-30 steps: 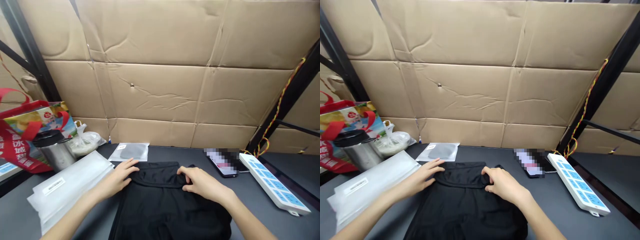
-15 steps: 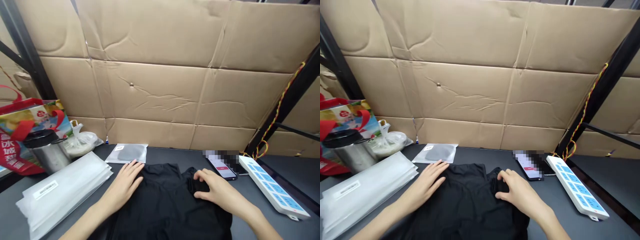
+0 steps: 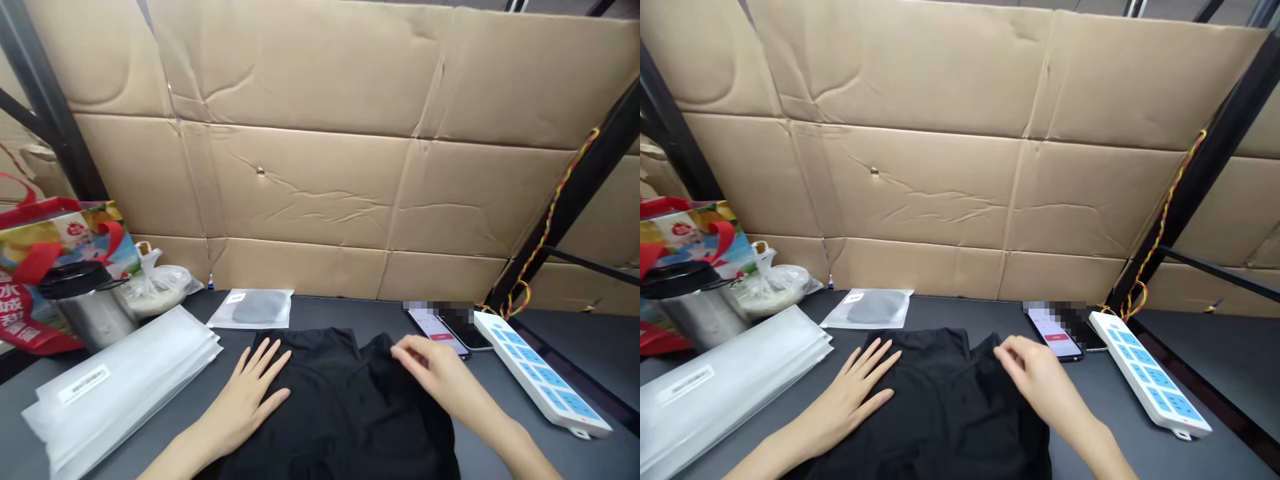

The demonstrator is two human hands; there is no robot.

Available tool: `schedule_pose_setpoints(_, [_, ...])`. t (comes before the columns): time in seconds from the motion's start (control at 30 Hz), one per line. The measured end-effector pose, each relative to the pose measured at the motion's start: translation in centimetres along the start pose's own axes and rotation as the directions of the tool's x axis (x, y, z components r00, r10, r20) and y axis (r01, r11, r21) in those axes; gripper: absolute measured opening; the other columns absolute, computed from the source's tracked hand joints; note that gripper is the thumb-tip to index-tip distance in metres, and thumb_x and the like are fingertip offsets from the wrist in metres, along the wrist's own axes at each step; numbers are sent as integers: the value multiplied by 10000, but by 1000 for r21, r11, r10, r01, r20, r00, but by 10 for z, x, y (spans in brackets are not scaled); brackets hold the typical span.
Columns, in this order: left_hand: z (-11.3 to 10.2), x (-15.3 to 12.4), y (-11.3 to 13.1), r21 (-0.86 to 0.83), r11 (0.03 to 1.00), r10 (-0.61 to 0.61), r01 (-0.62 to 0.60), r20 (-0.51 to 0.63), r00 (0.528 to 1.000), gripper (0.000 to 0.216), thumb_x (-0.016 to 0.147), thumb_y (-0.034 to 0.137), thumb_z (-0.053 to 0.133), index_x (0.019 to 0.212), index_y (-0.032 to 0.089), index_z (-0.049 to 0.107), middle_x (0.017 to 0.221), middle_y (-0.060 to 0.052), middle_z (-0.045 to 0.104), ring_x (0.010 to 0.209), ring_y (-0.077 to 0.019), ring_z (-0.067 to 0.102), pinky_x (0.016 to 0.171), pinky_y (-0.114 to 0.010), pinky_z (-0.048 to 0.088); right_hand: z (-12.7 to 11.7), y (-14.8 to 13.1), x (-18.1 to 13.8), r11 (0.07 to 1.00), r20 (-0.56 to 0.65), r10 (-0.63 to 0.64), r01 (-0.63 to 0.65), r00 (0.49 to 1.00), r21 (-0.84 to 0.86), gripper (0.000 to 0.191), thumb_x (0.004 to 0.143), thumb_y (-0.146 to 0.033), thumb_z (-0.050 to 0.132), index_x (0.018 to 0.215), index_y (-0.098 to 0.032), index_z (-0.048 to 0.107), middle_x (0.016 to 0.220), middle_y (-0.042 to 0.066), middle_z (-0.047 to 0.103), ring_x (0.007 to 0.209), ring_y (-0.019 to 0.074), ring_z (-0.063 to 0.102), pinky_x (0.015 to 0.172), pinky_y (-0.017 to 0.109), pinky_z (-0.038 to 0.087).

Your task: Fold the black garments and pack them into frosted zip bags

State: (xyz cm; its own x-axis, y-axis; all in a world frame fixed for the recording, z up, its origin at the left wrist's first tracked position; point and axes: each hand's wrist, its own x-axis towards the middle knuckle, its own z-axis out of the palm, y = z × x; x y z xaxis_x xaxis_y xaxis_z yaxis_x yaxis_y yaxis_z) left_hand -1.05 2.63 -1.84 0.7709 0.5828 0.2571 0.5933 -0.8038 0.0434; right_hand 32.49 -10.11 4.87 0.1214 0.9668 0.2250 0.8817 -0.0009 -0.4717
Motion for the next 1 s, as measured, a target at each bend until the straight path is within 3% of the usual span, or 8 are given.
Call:
schedule_pose_setpoints(0.07, [0,-1,-1,11,1000,1,-1,-7,1000,573,965,458,412,1481,337,194,1536,-56,261,1398,-325,239,1069,-610,284,7,-8,-4,989,126,-142,134,982,69,268,946,-395,410,971,-265,642,954,17,690,860,193,642,749,289,499])
schedule_pose_setpoints(0.1, [-1,-2,-1,22,1000,0,1,-14,1000,577,964,462,413,1482,334,195,1537,-57,257,1400,-329,230,1070,-618,273,12,-7,-4,985,107,-168,163,980,54,273,947,-373,413,1075,-267,630,1069,30,676,968,207,627,834,315,498])
schedule_pose_setpoints(0.2, [-2,-5,-4,58,998,-8,10,-36,999,587,956,474,423,1482,318,214,1538,-71,251,1401,-336,221,1073,-629,253,29,10,1,985,-31,-167,165,985,-57,382,959,-362,383,1292,-244,528,1333,69,552,1236,244,493,1053,435,388])
schedule_pose_setpoints(0.33, [-2,-10,-6,58,998,-30,33,-57,998,577,948,476,439,1472,309,262,1534,-79,262,1396,-335,237,1079,-618,253,49,32,3,988,81,-145,149,986,-50,522,954,-482,377,1417,-240,398,1486,54,382,1371,239,333,1134,450,293])
schedule_pose_setpoints(0.57, [-1,-10,-3,-66,993,-97,97,2,995,560,962,446,425,1476,296,259,1549,-72,223,1404,-315,209,1057,-517,370,57,32,-3,991,133,-103,113,986,-70,616,934,-556,373,1463,-249,303,1533,37,270,1409,229,229,1151,445,247])
schedule_pose_setpoints(0.83, [5,16,5,-135,987,-81,85,32,996,554,963,479,399,1453,228,339,1535,-116,265,1415,-322,173,1090,-527,317,58,60,5,993,88,-95,100,992,-62,618,924,-549,406,1456,-247,321,1527,47,284,1404,243,238,1142,455,262])
schedule_pose_setpoints(1.0, [2,18,2,-163,986,-49,42,-36,998,482,976,425,396,1431,266,374,1513,-68,340,1401,-283,260,1096,-499,331,63,68,3,992,67,-109,112,992,-54,595,926,-527,416,1451,-261,330,1525,42,296,1403,243,244,1146,457,255])
